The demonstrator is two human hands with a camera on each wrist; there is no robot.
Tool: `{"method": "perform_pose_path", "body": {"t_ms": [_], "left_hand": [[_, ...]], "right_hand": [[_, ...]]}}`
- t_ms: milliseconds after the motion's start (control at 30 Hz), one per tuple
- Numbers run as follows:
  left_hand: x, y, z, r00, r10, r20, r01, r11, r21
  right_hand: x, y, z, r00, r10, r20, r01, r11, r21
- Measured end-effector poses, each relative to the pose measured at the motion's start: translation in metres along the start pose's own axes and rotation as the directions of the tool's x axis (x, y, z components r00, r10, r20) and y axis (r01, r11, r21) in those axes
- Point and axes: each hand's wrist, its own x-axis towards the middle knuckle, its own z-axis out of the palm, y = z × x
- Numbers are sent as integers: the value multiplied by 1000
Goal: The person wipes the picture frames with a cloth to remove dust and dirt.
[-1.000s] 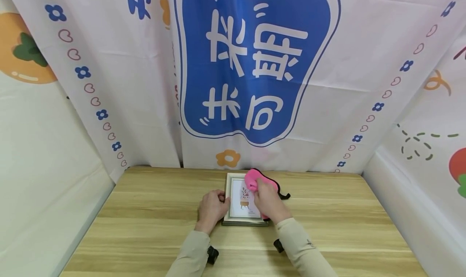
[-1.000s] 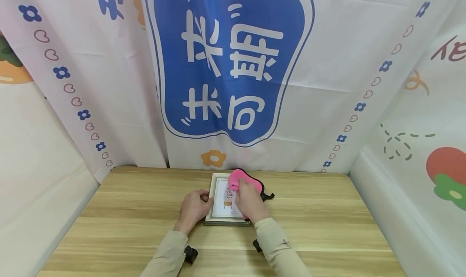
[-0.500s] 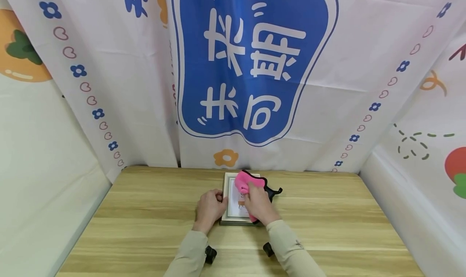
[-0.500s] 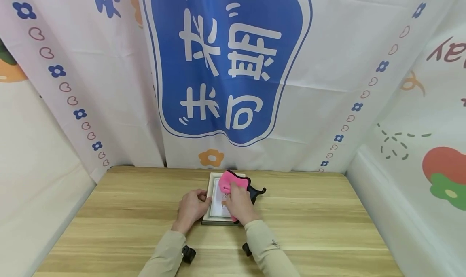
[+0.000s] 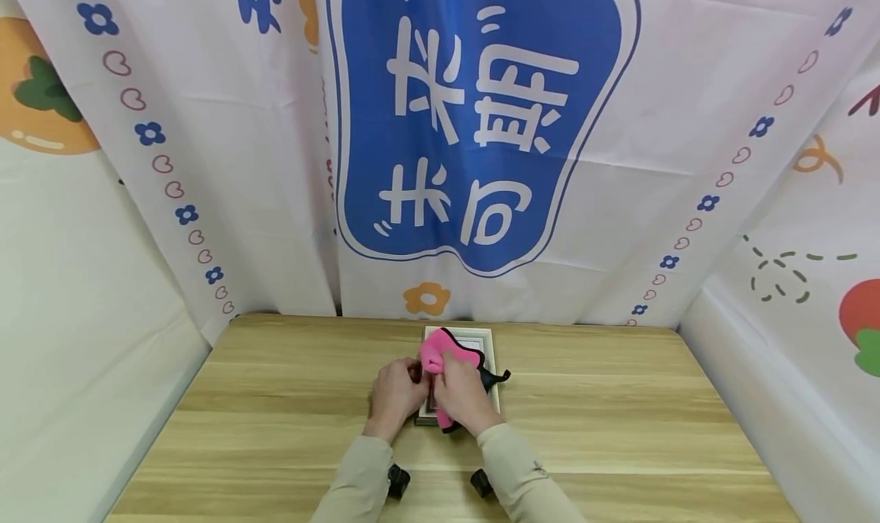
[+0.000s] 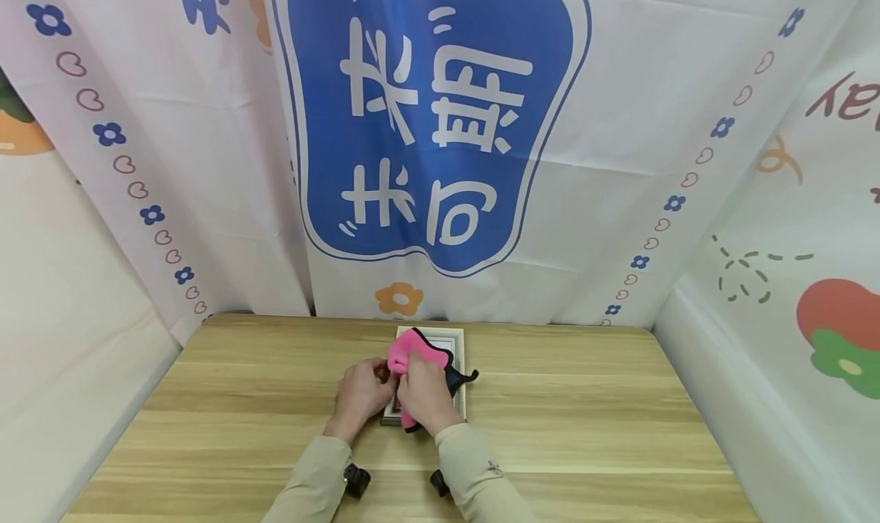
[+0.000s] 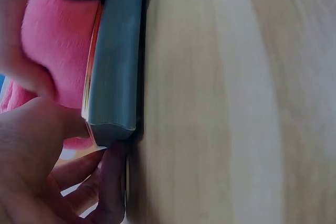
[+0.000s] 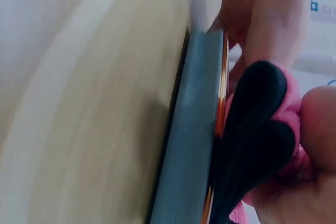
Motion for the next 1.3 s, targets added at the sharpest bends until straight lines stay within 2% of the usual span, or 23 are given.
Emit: {"method": "perform_pose_path", "body": {"t_ms": [67,200,267,433,567,733,900,1067,1300], "left_hand": [[0,0,0,1000,5,7,-5,1000,2],[0,-1,0,1000,5,11,-5,1000,10],[1,-1,0,1000,5,8,-5,1000,11],[0,-2,0,1000,-12,14,12,1000,-10],[-1,-3,1,999,-35,16,35,999,-16],[1,-3,1,999,-37,15,37,999,-34],[2,-2,2,998,-59,28,60,997,-51],[1,-3,1,998,-47,36,49,997,-67],[2,-3,3,998,-57,34,59,995,-74]], "right_hand": [[1,7,11,999,-23,-35,23,1000,13],[4,25,32,999,8,-53,-7,1000,10],[5,25,31,998,44,-37,-43,998,37],[1,-2,2,997,70,30,-74,986,147],[0,-18,-20,995,83,63,-91,986,142],[2,-21,-38,991,112,72,-122,980,159],[1,-22,-64,992,125,15,-126,972,201],[-1,-19,-97,989,144,-42,-132,970,203],[-9,-2,-136,972,190,-140,-164,971,174]]}}
